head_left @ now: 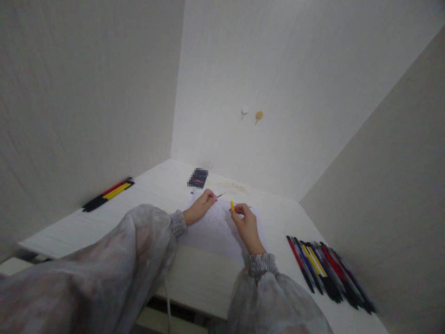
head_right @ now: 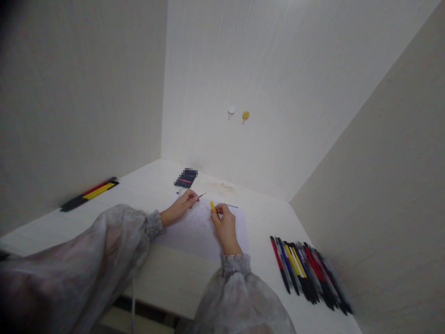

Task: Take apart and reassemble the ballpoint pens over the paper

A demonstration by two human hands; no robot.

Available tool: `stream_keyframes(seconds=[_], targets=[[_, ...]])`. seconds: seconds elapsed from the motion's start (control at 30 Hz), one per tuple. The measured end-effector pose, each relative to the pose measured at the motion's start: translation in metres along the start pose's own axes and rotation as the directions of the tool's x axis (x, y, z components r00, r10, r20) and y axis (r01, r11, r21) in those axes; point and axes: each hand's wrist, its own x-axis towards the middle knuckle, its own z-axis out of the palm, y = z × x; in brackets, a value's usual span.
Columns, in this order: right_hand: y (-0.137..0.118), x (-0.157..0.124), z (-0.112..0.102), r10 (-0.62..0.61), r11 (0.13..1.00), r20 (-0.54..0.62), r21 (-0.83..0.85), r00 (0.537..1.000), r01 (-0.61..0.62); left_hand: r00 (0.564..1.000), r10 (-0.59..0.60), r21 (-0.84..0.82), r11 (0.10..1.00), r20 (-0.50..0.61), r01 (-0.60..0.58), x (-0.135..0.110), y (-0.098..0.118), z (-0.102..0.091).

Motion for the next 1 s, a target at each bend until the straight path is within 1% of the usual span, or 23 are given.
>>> stream_keyframes(seconds=[0.07, 0.13, 0.4, 0.57, 0.7, 0.8, 0.9, 1.0], targets=[[-0.001, 0.0, -0.001, -0.014, 1.0, -0.006, -0.009, 1.0, 0.014, 0.998, 0.063, 0.1, 0.993, 0.004, -0.063, 0.001, -0.003, -0.002], [-0.002, 0.001, -0.002, -0.028, 0.999, -0.002, -0.022, 1.0, 0.028, 0.996, 0.094, 0.156, 0.983, 0.004, -0.093, 0.002, -0.005, -0.003], [0.001, 0.001, -0.001, -0.045, 0.997, -0.005, -0.064, 0.999, 0.045, 0.985, 0.167, 0.267, 0.948, 0.039, -0.171, 0.002, -0.005, -0.004], [0.005, 0.001, -0.002, -0.071, 0.986, 0.022, -0.149, 0.997, 0.074, 0.969, 0.238, 0.361, 0.899, 0.07, -0.247, 0.002, -0.004, -0.007], [0.007, 0.002, -0.003, -0.126, 0.95, 0.068, -0.279, 0.99, 0.14, 0.94, 0.296, 0.446, 0.828, 0.169, -0.341, 0.001, -0.001, -0.01], [0.008, 0.003, -0.003, -0.133, 0.92, 0.117, -0.355, 0.984, 0.167, 0.92, 0.322, 0.435, 0.812, 0.224, -0.39, -0.002, -0.003, -0.009], [0.009, 0.003, -0.002, -0.131, 0.904, 0.152, -0.387, 0.98, 0.181, 0.912, 0.318, 0.376, 0.837, 0.258, -0.398, -0.005, -0.006, -0.004], [0.008, 0.003, -0.001, -0.138, 0.9, 0.201, -0.384, 0.97, 0.207, 0.908, 0.304, 0.324, 0.861, 0.287, -0.391, -0.007, -0.01, 0.001]])
